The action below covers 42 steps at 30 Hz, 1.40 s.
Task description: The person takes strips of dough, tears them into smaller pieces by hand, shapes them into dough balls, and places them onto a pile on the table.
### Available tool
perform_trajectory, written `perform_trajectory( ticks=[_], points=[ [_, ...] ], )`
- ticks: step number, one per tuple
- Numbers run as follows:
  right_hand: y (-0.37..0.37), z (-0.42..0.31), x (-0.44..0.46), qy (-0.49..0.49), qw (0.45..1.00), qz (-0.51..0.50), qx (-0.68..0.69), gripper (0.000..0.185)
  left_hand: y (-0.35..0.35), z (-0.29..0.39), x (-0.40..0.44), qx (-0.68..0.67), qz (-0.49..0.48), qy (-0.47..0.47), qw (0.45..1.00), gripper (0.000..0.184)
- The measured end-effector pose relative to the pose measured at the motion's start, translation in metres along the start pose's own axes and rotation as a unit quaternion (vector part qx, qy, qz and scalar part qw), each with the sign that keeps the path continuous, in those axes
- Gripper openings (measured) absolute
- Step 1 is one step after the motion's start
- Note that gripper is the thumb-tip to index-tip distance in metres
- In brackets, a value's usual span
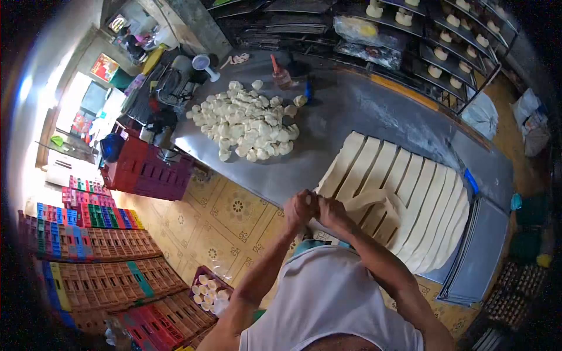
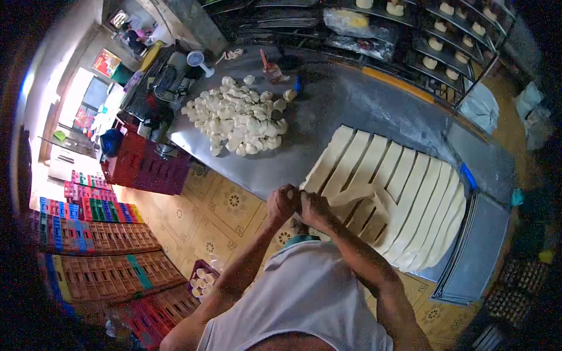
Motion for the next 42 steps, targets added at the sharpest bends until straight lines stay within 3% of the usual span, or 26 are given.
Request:
perform_trajectory(
  ticks=[5,7,9,11,12,13,14,15,17,19,21,22,23,24,25,26,29,30,31,34,35,36,37,39,40,42],
  points=[
    [0.0,0.004,-0.011,-0.02,0.999,-0.026,-0.01,0.024,-0.04,-0.029,0.016,-0.124,-0.069,0.104,0.984,0.029],
    [0.016,-0.008,-0.013,0.003,1.0,-0.027,-0.001,0.022,-0.056,-0.052,0.038,-0.039,0.045,0.035,0.998,0.028],
    [0.047,-0.053,-0.017,0.164,0.983,-0.076,0.022,0.021,-0.042,-0.072,0.071,-0.012,0.009,0.031,0.999,0.03],
    [0.047,-0.062,-0.008,0.134,0.987,-0.091,-0.01,0.016,-0.008,-0.063,0.089,-0.008,0.182,-0.115,0.977,0.052],
    [0.042,-0.033,0.012,0.154,0.988,-0.021,-0.011,0.018,0.017,-0.05,0.095,-0.007,0.187,-0.121,0.975,0.052],
    [0.037,-0.017,0.019,0.17,0.984,0.044,-0.003,0.02,0.044,-0.03,0.082,-0.009,0.16,-0.17,0.972,0.062],
    [0.053,-0.016,0.017,-0.004,0.993,0.096,0.072,0.029,0.057,-0.019,0.071,-0.01,0.132,-0.214,0.968,0.074],
    [0.048,-0.014,0.016,0.002,0.993,0.092,0.078,0.029,0.052,-0.025,0.063,-0.004,0.135,-0.207,0.969,0.074],
    [0.03,-0.012,0.009,0.094,0.995,0.012,0.04,0.038,0.008,-0.054,0.049,-0.077,-0.1,-0.127,0.984,0.08],
    [0.022,-0.002,0.0,0.146,0.989,-0.031,0.013,0.044,-0.072,-0.088,0.044,-0.08,-0.227,-0.072,0.968,0.073],
    [0.017,0.008,-0.017,0.138,0.984,0.051,-0.098,0.042,-0.111,-0.097,0.035,-0.101,-0.218,-0.091,0.966,0.059],
    [0.031,0.003,-0.029,0.106,0.992,0.051,-0.043,0.038,-0.102,-0.081,0.032,-0.103,-0.212,-0.09,0.968,0.059],
    [0.033,0.007,-0.03,0.117,0.991,0.044,-0.049,0.038,-0.08,-0.053,0.024,-0.143,-0.233,-0.027,0.962,0.05],
    [0.031,0.015,-0.033,0.066,0.992,0.027,-0.103,0.038,-0.066,-0.038,0.013,-0.186,-0.253,0.04,0.949,0.042],
    [0.029,0.022,-0.038,0.015,0.988,0.014,-0.156,0.038,-0.063,-0.037,0.003,-0.192,-0.242,0.046,0.95,0.042],
    [0.023,0.037,-0.031,0.029,0.986,0.015,-0.164,0.038,-0.059,-0.031,0.002,-0.227,-0.211,-0.016,0.951,0.039],
    [0.0,0.065,-0.007,0.003,0.996,-0.007,-0.084,0.042,-0.052,-0.021,0.018,-0.254,-0.165,-0.198,0.932,0.028],
    [0.008,0.054,-0.01,0.031,0.996,0.05,-0.062,0.046,-0.064,-0.033,0.024,-0.274,-0.159,-0.099,0.943,0.023],
    [0.02,0.042,-0.016,0.056,0.992,0.107,-0.039,0.05,-0.064,-0.033,0.025,-0.276,-0.15,-0.097,0.944,0.023],
    [0.022,0.025,-0.019,0.027,0.997,0.06,-0.046,0.059,-0.061,-0.016,0.023,-0.178,-0.081,-0.023,0.98,0.028],
    [0.018,0.03,-0.02,0.027,0.999,0.032,-0.004,0.061,-0.054,-0.001,0.009,-0.136,0.015,-0.108,0.985,0.031],
    [-0.007,0.057,-0.006,0.029,0.972,0.047,0.227,0.061,-0.042,0.009,0.008,-0.115,-0.018,-0.074,0.99,0.031],
    [0.005,0.041,-0.005,0.03,0.972,0.045,0.228,0.061,-0.035,0.014,0.01,-0.093,-0.052,-0.037,0.994,0.03],
    [0.02,0.022,0.001,-0.189,0.959,-0.028,0.21,0.038,-0.041,0.004,0.02,-0.081,-0.041,-0.01,0.996,0.029],
    [0.019,0.027,0.003,-0.072,0.996,0.026,-0.035,0.029,-0.045,-0.004,0.026,-0.072,-0.03,0.014,0.997,0.029],
    [0.016,0.037,-0.002,-0.082,0.995,-0.015,-0.06,0.029,-0.063,-0.015,0.03,-0.083,-0.023,0.039,0.996,0.031]
  ],
)
Point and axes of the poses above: each hand's wrist, its own x-axis towards the middle knuckle, its own y-axis out of the back of the hand, z = x × y, the point moved 3 cm from there along x, towards the middle knuckle, and after that the axes turned 15 degrees about -z, right-handed, at the moved point
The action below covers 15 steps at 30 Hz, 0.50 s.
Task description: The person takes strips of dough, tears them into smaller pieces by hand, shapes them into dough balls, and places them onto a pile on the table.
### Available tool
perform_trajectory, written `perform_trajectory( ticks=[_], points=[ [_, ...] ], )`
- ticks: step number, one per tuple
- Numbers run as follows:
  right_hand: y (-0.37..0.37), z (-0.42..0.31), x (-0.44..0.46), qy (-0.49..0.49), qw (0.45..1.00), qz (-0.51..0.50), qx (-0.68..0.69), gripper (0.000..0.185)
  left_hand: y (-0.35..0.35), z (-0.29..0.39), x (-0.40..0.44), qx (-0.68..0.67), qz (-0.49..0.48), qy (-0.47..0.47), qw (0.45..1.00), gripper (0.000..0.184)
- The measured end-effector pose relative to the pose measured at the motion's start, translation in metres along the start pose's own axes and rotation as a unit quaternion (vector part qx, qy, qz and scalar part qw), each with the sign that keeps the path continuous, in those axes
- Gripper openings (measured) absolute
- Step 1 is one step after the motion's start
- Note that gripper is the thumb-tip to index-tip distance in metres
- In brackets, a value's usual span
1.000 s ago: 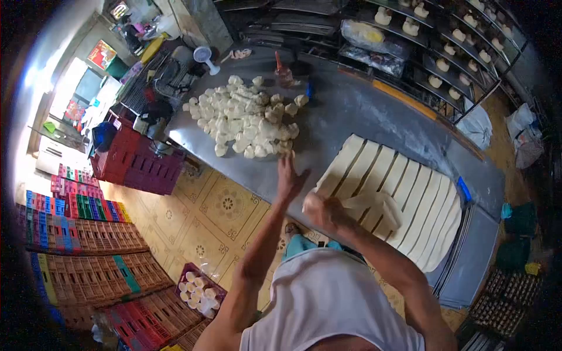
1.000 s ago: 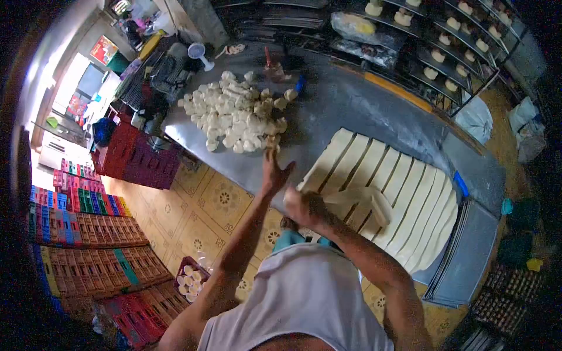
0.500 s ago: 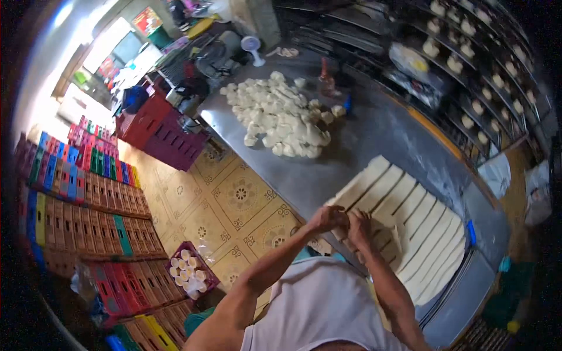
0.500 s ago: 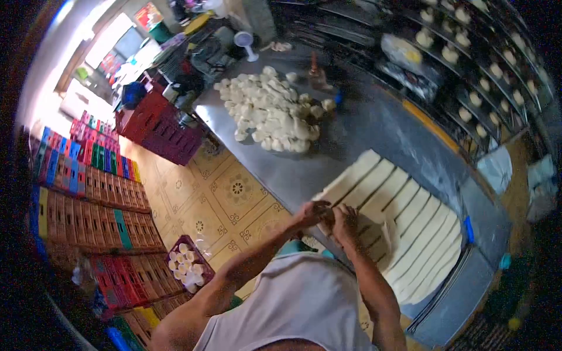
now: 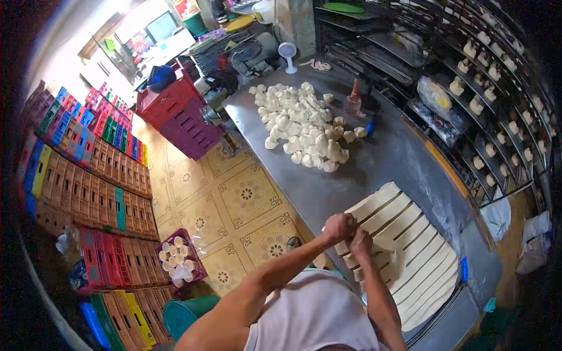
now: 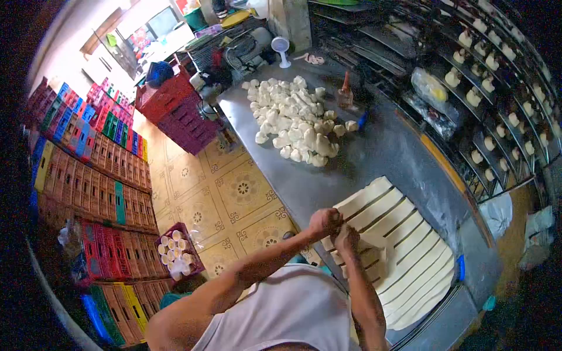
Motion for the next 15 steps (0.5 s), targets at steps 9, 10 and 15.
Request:
perform_trajectory(
  ticks=[9,10,15],
  points=[
    [0.057,-0.066,-0.028,0.204,0.977,-0.06,0.016,0.033,0.056,-0.006,0.054,-0.019,0.242,-0.164,0.956,0.042],
    [0.055,-0.052,-0.015,0.152,0.987,0.014,0.044,0.034,0.078,0.007,0.048,-0.018,0.242,-0.17,0.955,0.042],
    [0.014,-0.014,-0.005,0.21,0.975,0.053,0.054,0.046,-0.004,-0.04,0.045,-0.09,-0.244,-0.2,0.945,0.052]
  ],
)
Point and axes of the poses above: each hand's wrist, its own x-axis towards the middle knuckle, its own y-axis out of the back of the hand, z = x × y, the point moved 3 cm from there along x, towards the middle knuckle, and after that the axes turned 15 degrees about -z, right-handed, at the moved point
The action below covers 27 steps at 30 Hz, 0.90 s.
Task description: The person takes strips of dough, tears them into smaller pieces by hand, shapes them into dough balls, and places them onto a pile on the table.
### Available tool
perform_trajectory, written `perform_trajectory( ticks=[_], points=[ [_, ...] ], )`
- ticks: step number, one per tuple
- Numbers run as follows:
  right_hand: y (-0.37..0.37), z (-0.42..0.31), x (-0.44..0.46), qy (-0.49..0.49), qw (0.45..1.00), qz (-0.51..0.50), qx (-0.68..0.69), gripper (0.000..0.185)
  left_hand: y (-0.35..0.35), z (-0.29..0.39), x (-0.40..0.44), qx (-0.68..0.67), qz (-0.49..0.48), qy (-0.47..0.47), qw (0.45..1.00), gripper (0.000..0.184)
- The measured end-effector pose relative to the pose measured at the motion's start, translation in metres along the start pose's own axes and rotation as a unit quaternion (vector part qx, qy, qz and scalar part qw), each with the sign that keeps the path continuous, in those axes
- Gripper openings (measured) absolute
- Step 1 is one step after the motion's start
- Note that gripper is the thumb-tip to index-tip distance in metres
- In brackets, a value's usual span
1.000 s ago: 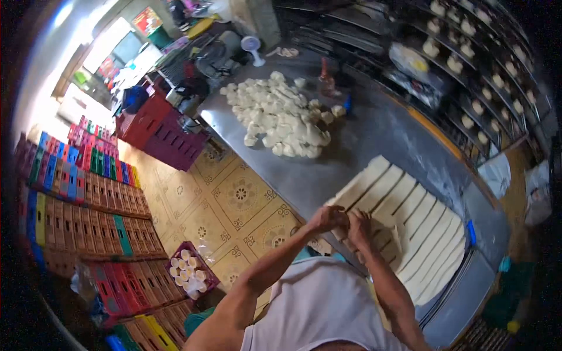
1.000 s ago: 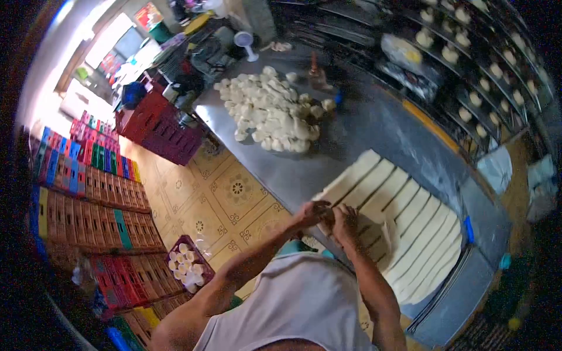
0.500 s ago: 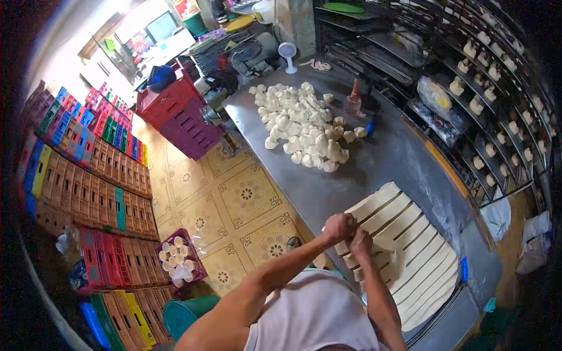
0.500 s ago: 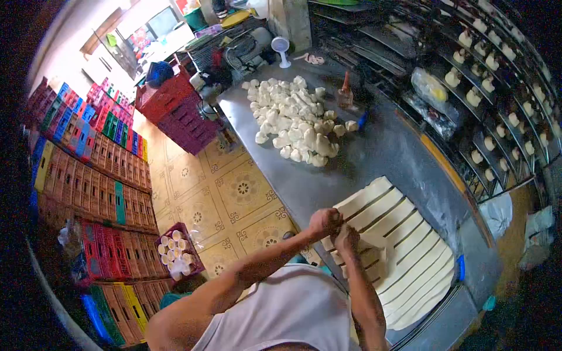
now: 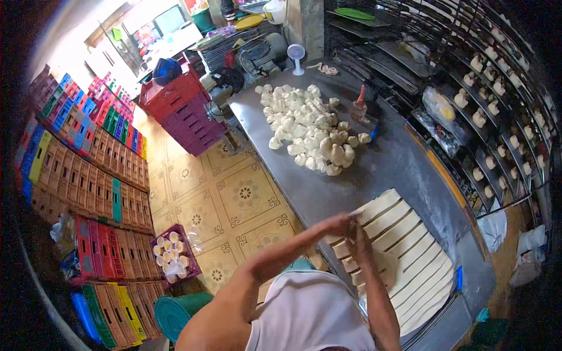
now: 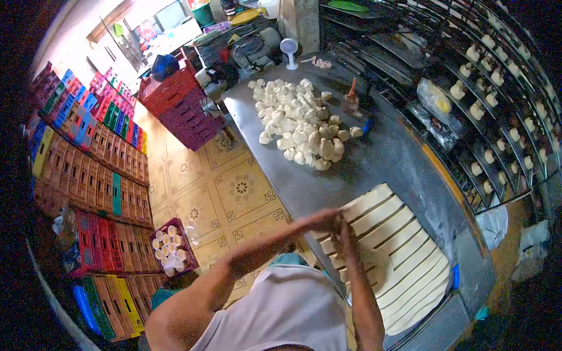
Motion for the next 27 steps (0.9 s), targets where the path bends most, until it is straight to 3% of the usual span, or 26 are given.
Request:
perform_trajectory(
  ticks=[1,2,4,5,6,8,9,10,11,13,14,15,16,17,18,19,21,23,24,25,26,27],
  points=[
    [-0.016,0.019,-0.016,-0.071,0.996,-0.049,-0.03,0.047,-0.025,0.008,-0.001,-0.024,0.041,0.052,0.998,0.044],
    [-0.014,0.025,-0.026,-0.07,0.996,-0.051,-0.031,0.047,-0.047,-0.012,0.004,-0.001,0.068,0.044,0.997,0.038],
    [-0.007,0.022,-0.036,-0.076,0.993,0.008,-0.086,0.049,-0.053,-0.006,0.002,0.003,0.138,0.066,0.988,0.029],
    [-0.002,0.019,-0.045,-0.068,0.991,0.081,-0.077,0.048,-0.052,-0.005,0.002,0.003,0.141,0.071,0.987,0.029],
    [0.0,0.008,-0.047,-0.066,0.992,0.076,-0.073,0.048,-0.051,0.004,0.0,0.041,0.119,0.088,0.988,0.027],
    [0.005,0.003,-0.04,-0.159,0.987,0.013,-0.004,0.047,-0.048,0.02,0.003,0.084,0.093,0.096,0.987,0.025],
    [-0.006,0.015,-0.036,-0.27,0.96,-0.03,0.067,0.049,-0.05,0.027,0.002,0.076,0.149,0.077,0.983,0.026],
    [-0.005,0.015,-0.032,-0.271,0.96,-0.028,0.065,0.049,-0.047,0.042,-0.005,0.066,0.206,0.06,0.974,0.027],
    [-0.006,0.016,-0.024,-0.289,0.953,-0.061,0.064,0.049,-0.038,0.053,-0.009,0.102,0.195,0.109,0.969,0.027],
    [-0.012,0.023,-0.012,-0.31,0.943,-0.121,0.007,0.046,-0.036,0.037,-0.01,0.1,0.206,0.091,0.969,0.028],
    [-0.017,0.028,-0.018,-0.306,0.944,-0.127,0.003,0.046,-0.041,0.03,-0.009,0.097,0.211,0.071,0.97,0.029],
    [-0.021,0.035,-0.027,-0.287,0.949,-0.129,-0.025,0.043,-0.045,0.035,-0.01,0.103,0.236,0.139,0.956,0.028],
    [-0.015,0.026,-0.025,-0.268,0.953,-0.13,-0.052,0.04,-0.038,0.045,-0.008,0.101,0.245,0.139,0.954,0.028],
    [-0.008,0.017,-0.025,-0.225,0.969,-0.094,-0.037,0.027,-0.033,0.05,-0.009,0.049,0.253,0.174,0.95,0.028],
    [0.002,0.008,-0.021,-0.22,0.97,-0.098,-0.039,0.027,-0.029,0.05,-0.008,-0.002,0.261,0.209,0.942,0.027],
    [0.009,0.0,-0.017,-0.177,0.978,-0.107,0.013,0.029,-0.021,0.049,-0.003,0.027,0.302,0.17,0.938,0.028],
    [0.023,-0.023,-0.01,-0.131,0.982,-0.118,0.071,0.031,0.012,0.039,0.011,0.088,0.221,0.224,0.945,0.03],
    [0.043,-0.056,-0.002,-0.094,0.983,-0.156,0.008,0.035,0.034,-0.004,0.03,0.132,0.358,0.139,0.914,0.04],
    [0.05,-0.062,0.003,-0.074,0.983,-0.168,-0.026,0.037,0.05,0.017,0.027,0.138,0.359,0.137,0.913,0.04],
    [0.013,0.007,-0.007,-0.045,0.999,0.022,-0.001,0.046,0.069,0.062,0.014,0.181,0.379,0.029,0.907,0.055],
    [0.043,-0.011,0.008,-0.126,0.991,-0.003,0.052,0.033,0.073,0.089,0.0,0.217,0.39,-0.075,0.892,0.073],
    [0.041,-0.012,0.009,-0.152,0.983,0.04,0.096,0.043,0.071,0.078,0.0,0.203,0.262,-0.04,0.943,0.097]
  ],
)
Point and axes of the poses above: each hand's wrist, its own x-axis towards the middle knuckle, its own y-axis out of the back of the hand, z = x × y, the point moved 3 cm from there along x, towards the middle knuckle, and after that the axes turned 15 degrees about -z, right-handed, at the moved point
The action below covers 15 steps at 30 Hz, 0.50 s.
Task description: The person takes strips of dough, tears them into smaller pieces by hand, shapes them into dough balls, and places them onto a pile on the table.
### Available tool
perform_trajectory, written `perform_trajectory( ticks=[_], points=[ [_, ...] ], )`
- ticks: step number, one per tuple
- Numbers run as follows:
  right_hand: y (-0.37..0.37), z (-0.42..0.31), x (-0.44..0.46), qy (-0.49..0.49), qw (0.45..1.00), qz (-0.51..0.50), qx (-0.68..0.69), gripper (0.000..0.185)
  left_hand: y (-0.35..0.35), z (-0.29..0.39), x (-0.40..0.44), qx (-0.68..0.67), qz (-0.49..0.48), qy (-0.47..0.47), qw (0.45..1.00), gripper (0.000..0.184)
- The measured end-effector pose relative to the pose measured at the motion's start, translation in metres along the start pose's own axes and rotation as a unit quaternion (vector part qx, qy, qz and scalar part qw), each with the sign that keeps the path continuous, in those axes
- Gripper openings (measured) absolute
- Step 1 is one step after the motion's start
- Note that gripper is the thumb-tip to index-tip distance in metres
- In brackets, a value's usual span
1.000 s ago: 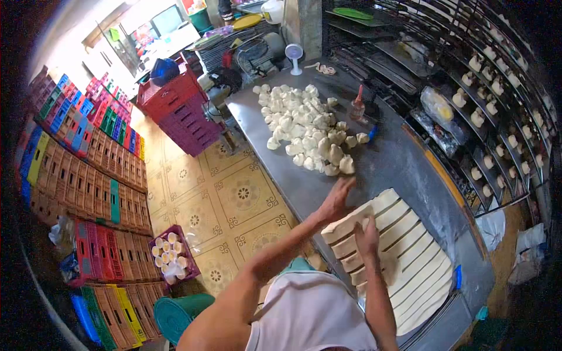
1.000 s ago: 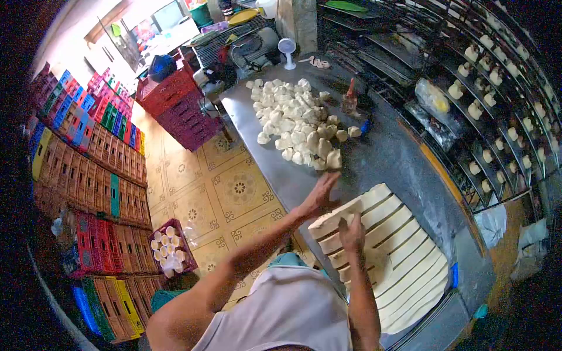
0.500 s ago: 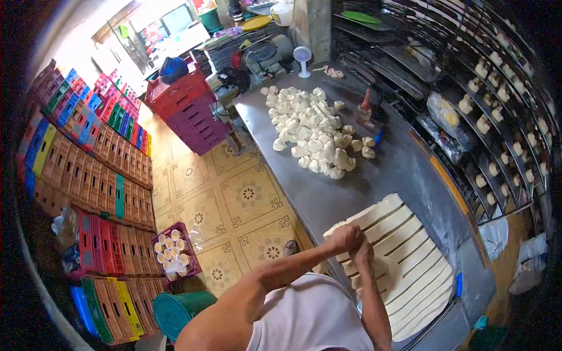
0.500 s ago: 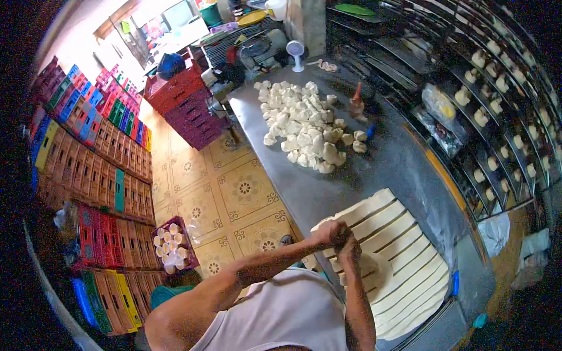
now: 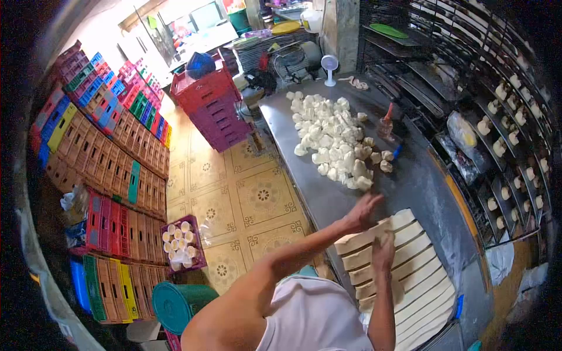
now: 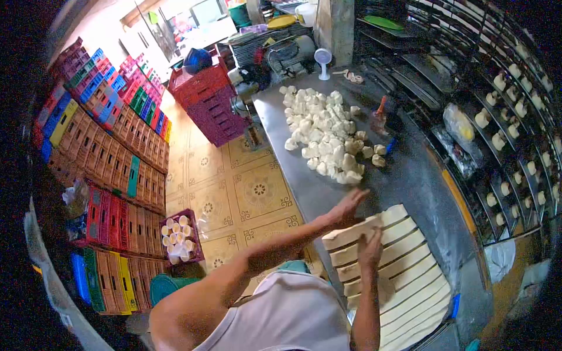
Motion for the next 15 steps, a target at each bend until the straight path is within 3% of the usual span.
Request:
perform_trajectory(
  ticks=[1,2,3,4,5,6,7,8,9,10,11,12,13,15],
  points=[
    [-0.001,0.001,0.0,-0.023,0.998,0.037,0.046,0.054,-0.013,0.005,-0.008,-0.062,-0.094,0.008,0.994,0.096],
    [-0.012,0.018,-0.002,0.041,0.999,-0.03,-0.02,0.061,-0.027,0.013,-0.017,-0.12,-0.186,0.013,0.975,0.096],
    [-0.028,0.045,-0.009,0.105,0.986,-0.095,-0.087,0.067,-0.021,0.045,-0.038,-0.27,-0.308,0.126,0.903,0.058],
    [-0.039,0.067,-0.021,0.048,0.98,-0.079,-0.178,0.065,-0.128,-0.028,-0.04,-0.275,-0.306,0.126,0.903,0.058],
    [-0.032,0.062,-0.03,0.047,0.978,-0.084,-0.183,0.065,-0.237,-0.084,-0.05,-0.139,-0.294,-0.068,0.943,0.03],
    [-0.019,0.049,-0.04,0.02,0.974,-0.094,-0.205,0.06,-0.31,-0.141,-0.053,-0.303,-0.245,-0.037,0.92,0.032],
    [-0.012,0.042,-0.047,-0.009,0.968,-0.104,-0.227,0.056,-0.273,-0.115,-0.069,-0.306,-0.24,-0.038,0.92,0.032],
    [-0.014,0.06,-0.053,-0.002,0.987,-0.004,-0.161,0.043,-0.233,-0.074,-0.057,-0.25,-0.215,-0.11,0.938,0.024],
    [-0.017,0.063,-0.059,-0.001,0.987,-0.011,-0.163,0.043,-0.168,-0.012,-0.059,-0.192,-0.189,-0.178,0.947,0.018],
    [-0.018,0.062,-0.062,0.026,0.991,0.016,-0.133,0.038,-0.099,0.036,-0.061,-0.053,-0.229,0.072,0.969,0.035],
    [-0.017,0.06,-0.058,0.056,0.992,0.048,-0.102,0.034,-0.101,0.038,-0.056,-0.048,-0.228,0.07,0.97,0.035],
    [-0.017,0.062,-0.056,0.055,0.992,0.05,-0.1,0.034,-0.109,0.043,-0.056,-0.032,-0.158,0.086,0.983,0.026],
    [-0.021,0.067,-0.05,0.041,0.993,0.016,-0.114,0.033,-0.115,0.048,-0.059,-0.018,-0.088,0.105,0.99,0.022],
    [-0.036,0.079,-0.022,0.026,0.989,-0.05,-0.139,0.035,-0.113,0.033,-0.058,-0.071,-0.088,0.135,0.984,0.028]
  ],
)
Point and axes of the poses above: each hand's wrist, its own x-axis towards the middle knuckle, its own y-axis out of the back of the hand, z = x × y, the point moved 3 cm from there along x, towards the middle knuckle, and after that the axes turned 15 degrees about -z, right-handed, at the moved point
